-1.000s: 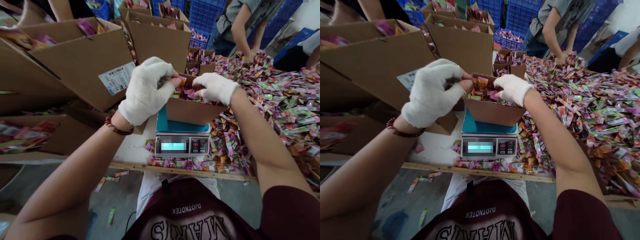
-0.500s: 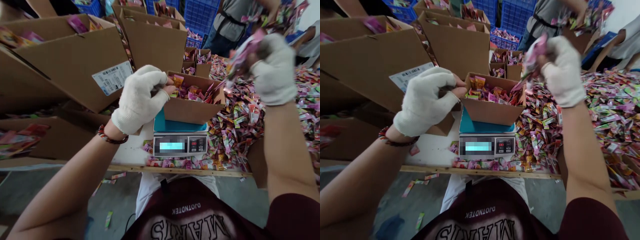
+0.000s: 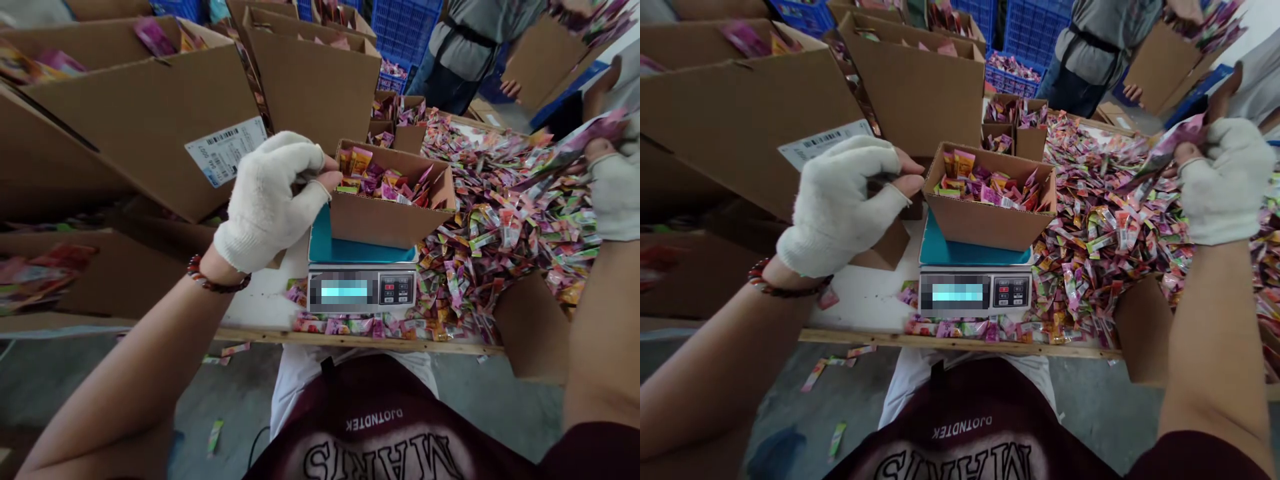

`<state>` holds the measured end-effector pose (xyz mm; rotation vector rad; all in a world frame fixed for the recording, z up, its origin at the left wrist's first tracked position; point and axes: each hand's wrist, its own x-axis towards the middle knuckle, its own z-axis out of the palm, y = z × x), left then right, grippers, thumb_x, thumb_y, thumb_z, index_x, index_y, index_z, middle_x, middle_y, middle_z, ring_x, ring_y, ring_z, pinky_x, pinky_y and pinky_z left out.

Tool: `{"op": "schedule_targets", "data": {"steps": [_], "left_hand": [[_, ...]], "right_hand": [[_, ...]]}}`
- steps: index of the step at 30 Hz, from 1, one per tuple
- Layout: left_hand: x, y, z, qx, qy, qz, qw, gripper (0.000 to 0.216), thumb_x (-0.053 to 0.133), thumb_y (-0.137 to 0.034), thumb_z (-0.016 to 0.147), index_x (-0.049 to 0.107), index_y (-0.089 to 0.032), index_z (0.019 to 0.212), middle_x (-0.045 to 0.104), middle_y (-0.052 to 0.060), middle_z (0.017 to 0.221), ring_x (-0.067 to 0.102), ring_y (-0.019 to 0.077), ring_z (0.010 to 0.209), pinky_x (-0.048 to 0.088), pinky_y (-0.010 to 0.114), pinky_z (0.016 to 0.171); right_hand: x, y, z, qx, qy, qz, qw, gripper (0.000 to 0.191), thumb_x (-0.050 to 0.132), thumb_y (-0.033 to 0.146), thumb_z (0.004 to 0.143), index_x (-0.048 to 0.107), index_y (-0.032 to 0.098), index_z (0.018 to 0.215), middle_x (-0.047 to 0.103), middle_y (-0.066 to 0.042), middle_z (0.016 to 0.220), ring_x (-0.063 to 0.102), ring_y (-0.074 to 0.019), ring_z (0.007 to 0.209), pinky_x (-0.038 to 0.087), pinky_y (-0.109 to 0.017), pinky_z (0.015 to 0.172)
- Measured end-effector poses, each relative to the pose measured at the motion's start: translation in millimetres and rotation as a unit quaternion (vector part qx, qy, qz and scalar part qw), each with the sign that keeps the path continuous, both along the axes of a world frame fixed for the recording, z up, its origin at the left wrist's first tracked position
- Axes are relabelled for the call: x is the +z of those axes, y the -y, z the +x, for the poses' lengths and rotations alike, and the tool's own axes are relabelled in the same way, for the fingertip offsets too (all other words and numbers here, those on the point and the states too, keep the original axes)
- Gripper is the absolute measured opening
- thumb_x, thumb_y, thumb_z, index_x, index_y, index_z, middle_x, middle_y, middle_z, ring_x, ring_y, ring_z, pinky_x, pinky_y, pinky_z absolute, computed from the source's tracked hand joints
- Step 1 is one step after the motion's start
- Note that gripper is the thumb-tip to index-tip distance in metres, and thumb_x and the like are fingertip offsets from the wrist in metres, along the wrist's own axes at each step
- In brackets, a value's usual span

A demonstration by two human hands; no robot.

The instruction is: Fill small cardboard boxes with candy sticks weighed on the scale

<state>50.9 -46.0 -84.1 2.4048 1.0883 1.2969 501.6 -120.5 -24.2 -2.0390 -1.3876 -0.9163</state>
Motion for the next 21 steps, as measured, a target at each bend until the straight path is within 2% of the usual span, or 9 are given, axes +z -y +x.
{"op": "schedule_targets", "data": {"steps": [3, 5, 7, 9, 11, 14, 17, 21], "left_hand": [[2.1, 2.1, 1.7, 0.003, -0.001, -0.003, 1.0, 0.018, 0.06, -0.036, 0.094, 0.072, -0.023, 0.095, 0.071, 0.004, 0.102, 0.066, 0.0206, 0.096, 0.054, 0.04, 0.088], [2.8, 3.4, 0.9, 0.006, -0.004, -0.001, 1.0, 0.019, 0.06, -0.036, 0.094, 0.072, -0.022, 0.094, 0.071, 0.004, 0.101, 0.066, 0.0209, 0.096, 0.054, 0.04, 0.088], [2.5, 4.4, -1.4, 0.007, -0.006, 0.002, 1.0, 0.019, 0.059, -0.036, 0.094, 0.072, -0.022, 0.093, 0.072, 0.005, 0.101, 0.067, 0.0214, 0.096, 0.054, 0.04, 0.088], [1.3, 4.4, -4.5, 0.012, -0.005, 0.0, 1.0, 0.019, 0.059, -0.036, 0.094, 0.072, -0.022, 0.092, 0.072, 0.006, 0.1, 0.067, 0.0219, 0.096, 0.054, 0.041, 0.087], [-0.3, 3.1, -7.3, 0.017, -0.003, -0.004, 1.0, 0.02, 0.058, -0.037, 0.094, 0.072, -0.022, 0.092, 0.071, 0.006, 0.1, 0.067, 0.0218, 0.096, 0.054, 0.041, 0.087], [-1.5, -0.5, -7.2, 0.012, -0.004, -0.001, 1.0, 0.023, 0.058, -0.04, 0.094, 0.072, -0.022, 0.093, 0.071, 0.005, 0.1, 0.066, 0.0203, 0.095, 0.054, 0.041, 0.086], [1.2, -1.4, -0.2, 0.005, -0.008, 0.007, 1.0, 0.023, 0.058, -0.039, 0.095, 0.073, -0.021, 0.094, 0.071, 0.005, 0.1, 0.066, 0.0202, 0.095, 0.055, 0.04, 0.086], [6.9, 7.6, 6.8, -0.002, -0.003, 0.006, 1.0, 0.02, 0.058, -0.033, 0.095, 0.072, -0.019, 0.094, 0.072, 0.007, 0.101, 0.067, 0.0219, 0.096, 0.055, 0.04, 0.086]], "right_hand": [[9.3, -3.7, -27.9, -0.022, 0.017, -0.06, 0.998, 0.034, 0.073, 0.022, 0.089, 0.076, 0.007, 0.119, 0.077, -0.019, 0.103, 0.071, -0.0179, 0.085, 0.042, -0.032, 0.069], [16.6, -7.0, -37.2, -0.098, 0.065, -0.132, 0.984, 0.035, 0.069, 0.029, 0.093, 0.077, 0.01, 0.121, 0.076, -0.021, 0.109, 0.071, -0.0221, 0.104, 0.039, -0.039, 0.075], [21.7, -10.6, -35.5, -0.19, 0.066, -0.213, 0.956, 0.035, 0.06, 0.028, 0.096, 0.077, 0.009, 0.12, 0.074, -0.023, 0.115, 0.067, -0.0271, 0.118, 0.033, -0.045, 0.073], [24.0, -12.5, -28.3, -0.217, 0.05, -0.236, 0.946, 0.035, 0.056, 0.027, 0.098, 0.078, 0.005, 0.114, 0.073, -0.022, 0.116, 0.066, -0.0285, 0.119, 0.031, -0.046, 0.07], [25.3, -11.8, -25.6, -0.15, 0.05, -0.188, 0.969, 0.036, 0.059, 0.032, 0.098, 0.078, 0.004, 0.11, 0.075, -0.02, 0.11, 0.069, -0.025, 0.113, 0.033, -0.045, 0.07], [29.5, -10.6, -45.1, 0.012, 0.03, -0.076, 0.997, 0.033, 0.067, 0.031, 0.096, 0.078, 0.003, 0.111, 0.078, -0.016, 0.104, 0.071, -0.0181, 0.103, 0.042, -0.038, 0.077], [35.3, -19.3, -87.8, 0.152, 0.012, -0.034, 0.988, 0.025, 0.065, 0.021, 0.095, 0.077, 0.004, 0.108, 0.077, -0.014, 0.1, 0.069, -0.0147, 0.094, 0.047, -0.032, 0.082], [36.9, -37.5, -133.2, 0.293, -0.034, -0.076, 0.952, 0.021, 0.067, 0.019, 0.094, 0.075, 0.01, 0.111, 0.076, -0.01, 0.098, 0.067, -0.0103, 0.085, 0.05, -0.024, 0.08]]}}
